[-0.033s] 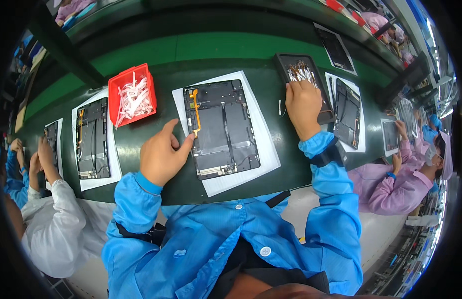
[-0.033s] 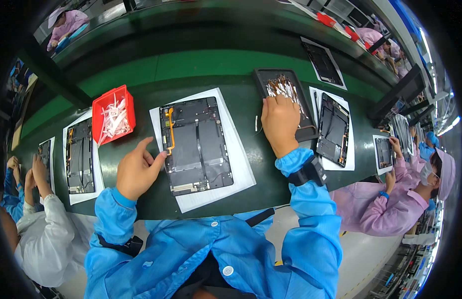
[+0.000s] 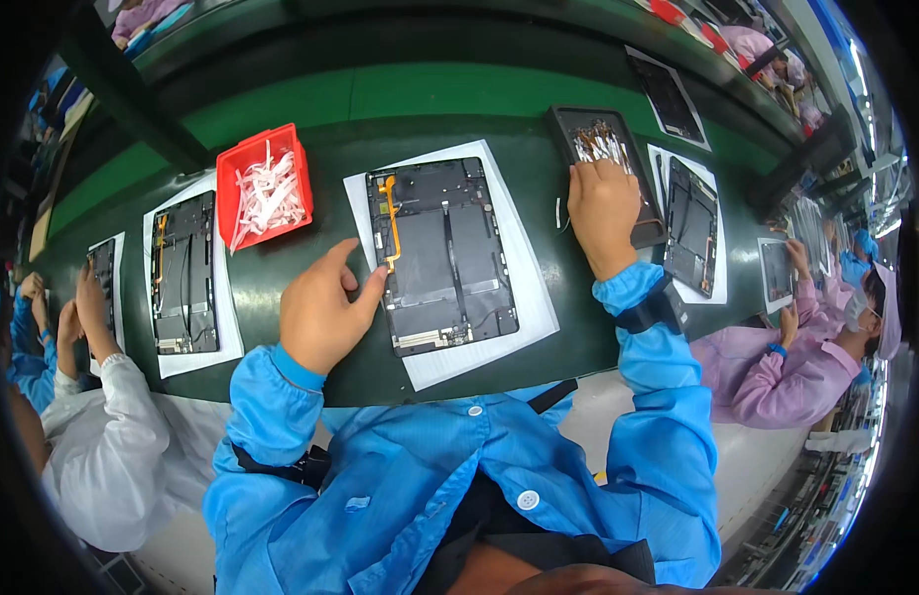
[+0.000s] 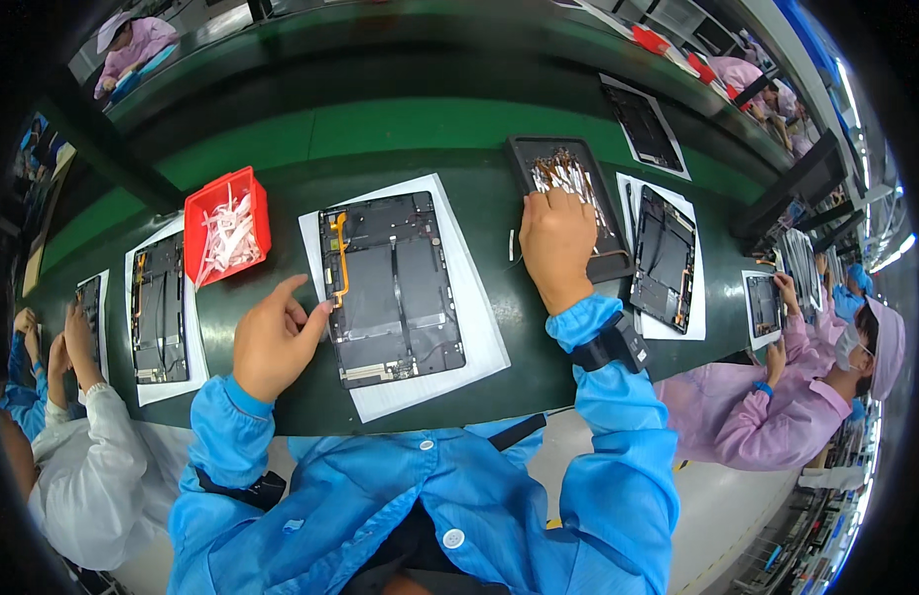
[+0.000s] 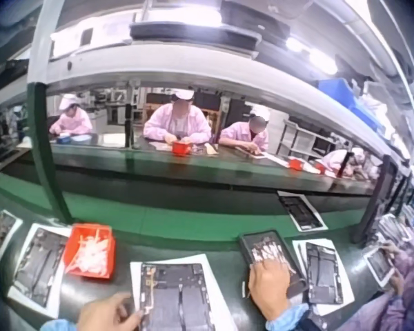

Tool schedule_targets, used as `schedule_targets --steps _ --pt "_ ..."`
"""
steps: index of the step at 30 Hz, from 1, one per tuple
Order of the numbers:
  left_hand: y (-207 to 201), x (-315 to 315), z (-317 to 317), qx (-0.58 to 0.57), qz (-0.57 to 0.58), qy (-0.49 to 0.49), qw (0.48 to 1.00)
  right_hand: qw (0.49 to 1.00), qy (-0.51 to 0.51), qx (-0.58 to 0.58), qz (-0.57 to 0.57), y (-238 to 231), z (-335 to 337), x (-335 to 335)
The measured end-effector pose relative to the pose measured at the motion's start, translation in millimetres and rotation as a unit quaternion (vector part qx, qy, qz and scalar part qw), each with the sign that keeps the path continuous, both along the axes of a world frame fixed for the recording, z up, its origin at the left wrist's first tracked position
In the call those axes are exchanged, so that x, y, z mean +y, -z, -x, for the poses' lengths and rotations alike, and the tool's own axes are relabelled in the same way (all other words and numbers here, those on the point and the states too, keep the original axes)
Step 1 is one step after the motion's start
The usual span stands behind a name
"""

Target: The person assembles internal ribbon cables and electronic components into a tablet chassis by hand, taking the components from a component tray.

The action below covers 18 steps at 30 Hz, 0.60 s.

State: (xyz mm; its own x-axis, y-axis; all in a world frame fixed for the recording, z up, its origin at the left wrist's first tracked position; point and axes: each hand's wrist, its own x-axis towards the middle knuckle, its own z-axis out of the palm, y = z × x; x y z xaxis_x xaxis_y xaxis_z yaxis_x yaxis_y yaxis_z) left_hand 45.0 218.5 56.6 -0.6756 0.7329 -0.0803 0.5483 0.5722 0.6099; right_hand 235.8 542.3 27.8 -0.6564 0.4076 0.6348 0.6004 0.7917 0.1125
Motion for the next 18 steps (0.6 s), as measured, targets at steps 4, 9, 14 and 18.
schedule_targets --steps 4,9,14,18 --pt "2.5 -6.7 -12.9 0.033 -0.193 0.063 0.979 0.994 -0.109 0.023 -0.015 -11.1 8.9 -10.0" --pt "-10.2 -5.9 -41.3 0.024 -0.264 0.145 0.953 0.892 -0.359 -0.091 0.258 -58.5 1.5 -92.3" --pt "-2.3 -18.5 -59.6 0.002 -0.178 0.268 0.947 0.789 -0.477 -0.221 0.319 -65.6 -4.2 -154.1" --pt "7.2 -37.4 -64.8 0.007 -0.148 0.293 0.944 0.793 -0.472 -0.237 0.303 -61.0 -7.5 -169.7"
